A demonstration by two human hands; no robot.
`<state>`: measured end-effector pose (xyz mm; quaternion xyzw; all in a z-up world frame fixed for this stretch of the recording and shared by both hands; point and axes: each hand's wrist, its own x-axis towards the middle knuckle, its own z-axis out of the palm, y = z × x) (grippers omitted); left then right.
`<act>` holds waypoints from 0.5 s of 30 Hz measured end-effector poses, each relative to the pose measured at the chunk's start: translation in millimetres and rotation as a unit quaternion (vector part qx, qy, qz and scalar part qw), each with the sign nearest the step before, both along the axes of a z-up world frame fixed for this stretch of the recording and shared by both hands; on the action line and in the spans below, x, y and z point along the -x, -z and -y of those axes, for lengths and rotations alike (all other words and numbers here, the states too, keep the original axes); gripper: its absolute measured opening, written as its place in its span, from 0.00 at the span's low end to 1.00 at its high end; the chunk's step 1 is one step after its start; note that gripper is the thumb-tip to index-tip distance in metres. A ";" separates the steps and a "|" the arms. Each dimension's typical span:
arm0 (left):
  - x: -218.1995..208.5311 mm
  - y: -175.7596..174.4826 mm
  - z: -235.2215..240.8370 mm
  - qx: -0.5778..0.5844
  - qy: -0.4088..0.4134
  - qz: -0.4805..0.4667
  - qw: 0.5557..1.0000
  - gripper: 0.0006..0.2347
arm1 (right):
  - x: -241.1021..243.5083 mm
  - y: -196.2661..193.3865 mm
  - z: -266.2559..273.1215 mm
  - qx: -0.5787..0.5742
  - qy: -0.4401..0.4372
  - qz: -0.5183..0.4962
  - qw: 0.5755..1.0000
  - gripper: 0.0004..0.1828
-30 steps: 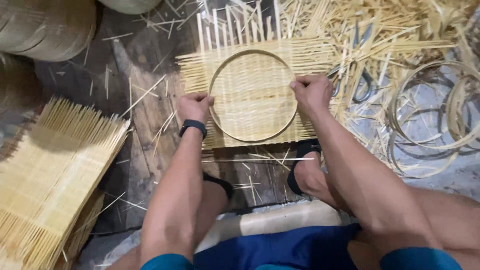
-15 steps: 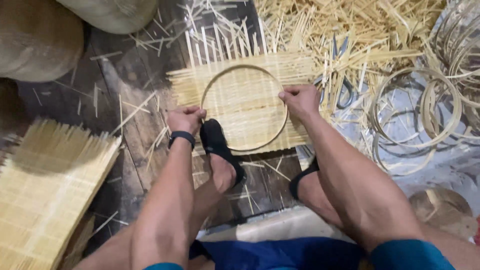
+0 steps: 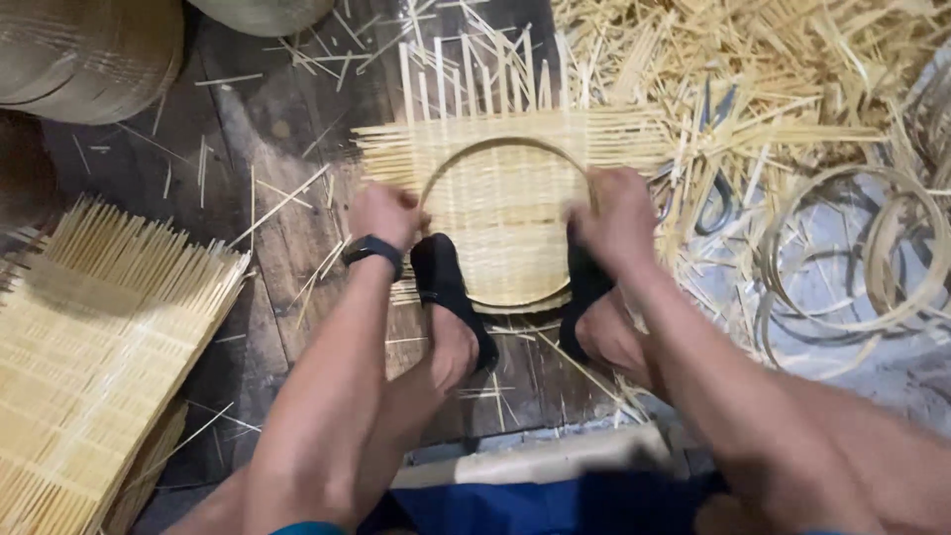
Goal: The person places a woven bamboo mat on a wooden block, positions a circular bamboo frame on top, and folds the mat over the frame. They then use scissors to trim the excess bamboo strips around the edge of the frame, creating a circular tray. This process is repeated multiple times.
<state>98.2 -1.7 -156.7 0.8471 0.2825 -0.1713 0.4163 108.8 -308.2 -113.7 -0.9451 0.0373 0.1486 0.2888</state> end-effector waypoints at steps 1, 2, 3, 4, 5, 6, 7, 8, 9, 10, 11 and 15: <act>-8.4 -3.8 10.2 -0.082 0.088 0.091 0.989 0.13 | 12.2 -23.5 -23.0 0.028 -0.118 0.008 0.993 0.30; -17.2 -6.3 20.3 -0.161 0.175 0.180 0.955 0.16 | 23.5 -46.1 -46.0 0.054 -0.235 0.016 0.970 0.39; -24.0 4.9 30.6 -0.159 0.176 0.171 0.956 0.16 | 46.7 -28.1 -56.5 0.052 -0.235 0.006 0.970 0.39; -31.7 16.2 40.5 -0.157 0.233 0.268 0.921 0.16 | 69.4 -11.3 -67.4 0.066 -0.317 0.061 0.944 0.45; -52.9 27.3 50.5 -0.156 0.282 0.374 0.870 0.15 | 79.4 7.2 -77.5 0.082 -0.398 0.128 0.905 0.51; -59.2 27.1 57.1 -0.158 0.278 0.376 0.870 0.15 | 82.3 20.0 -77.2 0.083 -0.401 0.131 0.903 0.51; -59.7 27.7 62.4 -0.130 0.254 0.354 0.891 0.14 | 90.7 32.2 -78.1 0.119 -0.415 0.144 0.890 0.50; -60.0 28.2 68.1 -0.102 0.229 0.332 0.909 0.12 | 99.6 44.0 -78.6 0.155 -0.429 0.157 0.876 0.48; -64.5 20.1 66.3 -0.100 0.231 0.328 0.911 0.12 | 99.4 49.1 -79.8 0.153 -0.428 0.152 0.877 0.48; -67.5 10.1 65.6 -0.068 0.194 0.278 0.938 0.11 | 101.0 52.1 -79.9 0.164 -0.414 0.204 0.872 0.48; -64.9 -3.8 69.2 -0.034 0.155 0.224 0.962 0.10 | 108.1 49.7 -75.1 0.175 -0.401 0.251 0.863 0.47; -70.7 23.7 61.9 -0.019 0.167 0.236 0.957 0.11 | 49.7 23.1 -66.8 0.176 -0.389 0.208 0.880 0.48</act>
